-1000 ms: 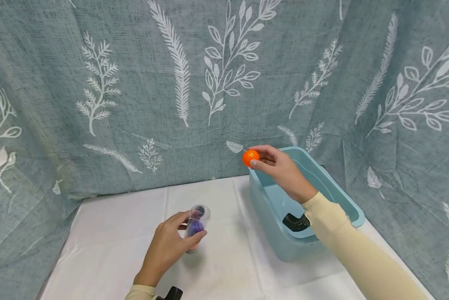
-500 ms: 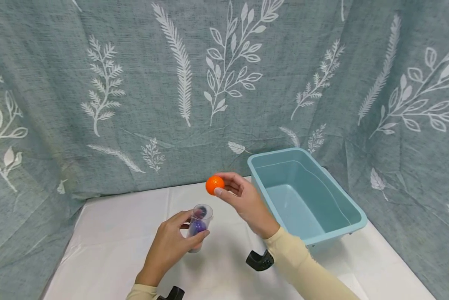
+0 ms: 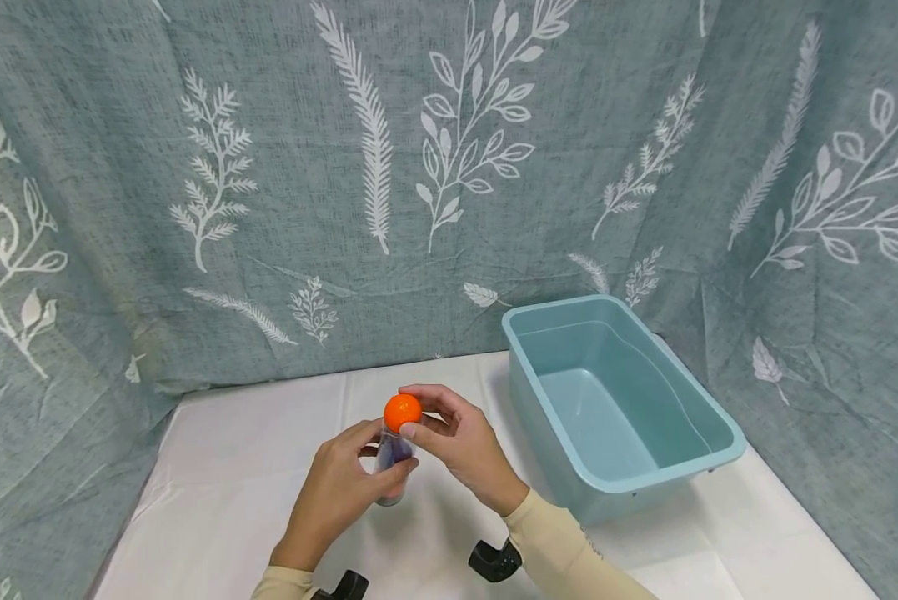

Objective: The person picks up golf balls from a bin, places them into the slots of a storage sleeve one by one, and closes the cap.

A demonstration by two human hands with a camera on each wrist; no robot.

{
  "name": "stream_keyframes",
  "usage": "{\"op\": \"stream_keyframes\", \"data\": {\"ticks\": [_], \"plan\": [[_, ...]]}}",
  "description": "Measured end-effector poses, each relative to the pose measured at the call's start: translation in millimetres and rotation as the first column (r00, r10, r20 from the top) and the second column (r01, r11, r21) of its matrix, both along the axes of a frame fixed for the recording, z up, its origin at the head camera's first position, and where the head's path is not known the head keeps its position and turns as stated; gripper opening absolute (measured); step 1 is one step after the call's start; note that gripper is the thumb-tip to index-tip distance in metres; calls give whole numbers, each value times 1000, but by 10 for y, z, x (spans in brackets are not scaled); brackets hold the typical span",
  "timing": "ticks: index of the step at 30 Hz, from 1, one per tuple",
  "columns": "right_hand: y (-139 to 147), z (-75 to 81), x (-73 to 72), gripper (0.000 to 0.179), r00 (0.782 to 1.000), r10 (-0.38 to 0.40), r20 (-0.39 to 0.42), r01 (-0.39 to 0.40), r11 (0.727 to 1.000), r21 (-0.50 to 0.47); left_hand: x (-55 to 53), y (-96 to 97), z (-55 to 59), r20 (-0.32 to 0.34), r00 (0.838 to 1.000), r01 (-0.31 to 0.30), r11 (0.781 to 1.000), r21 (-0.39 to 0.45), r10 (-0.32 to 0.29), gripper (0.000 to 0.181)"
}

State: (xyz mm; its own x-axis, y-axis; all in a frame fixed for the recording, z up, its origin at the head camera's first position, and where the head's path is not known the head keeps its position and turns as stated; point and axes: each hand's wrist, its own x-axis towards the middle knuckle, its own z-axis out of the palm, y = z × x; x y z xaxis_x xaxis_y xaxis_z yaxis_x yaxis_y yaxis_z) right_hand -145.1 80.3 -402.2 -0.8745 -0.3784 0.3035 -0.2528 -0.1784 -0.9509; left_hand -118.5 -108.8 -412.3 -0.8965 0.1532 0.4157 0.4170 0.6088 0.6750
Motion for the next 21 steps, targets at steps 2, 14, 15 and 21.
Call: {"op": "stream_keyframes", "data": {"ticks": [2,14,15,21], "plan": [[-6,-9,-8,45,1000,1,0,-1,1000,-2,-8,-6,-3,-1,1000,0,1000,-1,0,37],[-44,-47,-43,38,999,8,36,-8,1000,-11,-63,-48,11,0,1000,-1,1000,-11,1,41],[-45,-51,-51,38,999,4,39,-4,1000,-6,-67,-51,10,8,1000,2,1000,-3,-2,41],[-46,-78,-120,33,999,-35,42,34,999,21,-83,-79,-12,51,999,-3,1000,19,2,46]]}}
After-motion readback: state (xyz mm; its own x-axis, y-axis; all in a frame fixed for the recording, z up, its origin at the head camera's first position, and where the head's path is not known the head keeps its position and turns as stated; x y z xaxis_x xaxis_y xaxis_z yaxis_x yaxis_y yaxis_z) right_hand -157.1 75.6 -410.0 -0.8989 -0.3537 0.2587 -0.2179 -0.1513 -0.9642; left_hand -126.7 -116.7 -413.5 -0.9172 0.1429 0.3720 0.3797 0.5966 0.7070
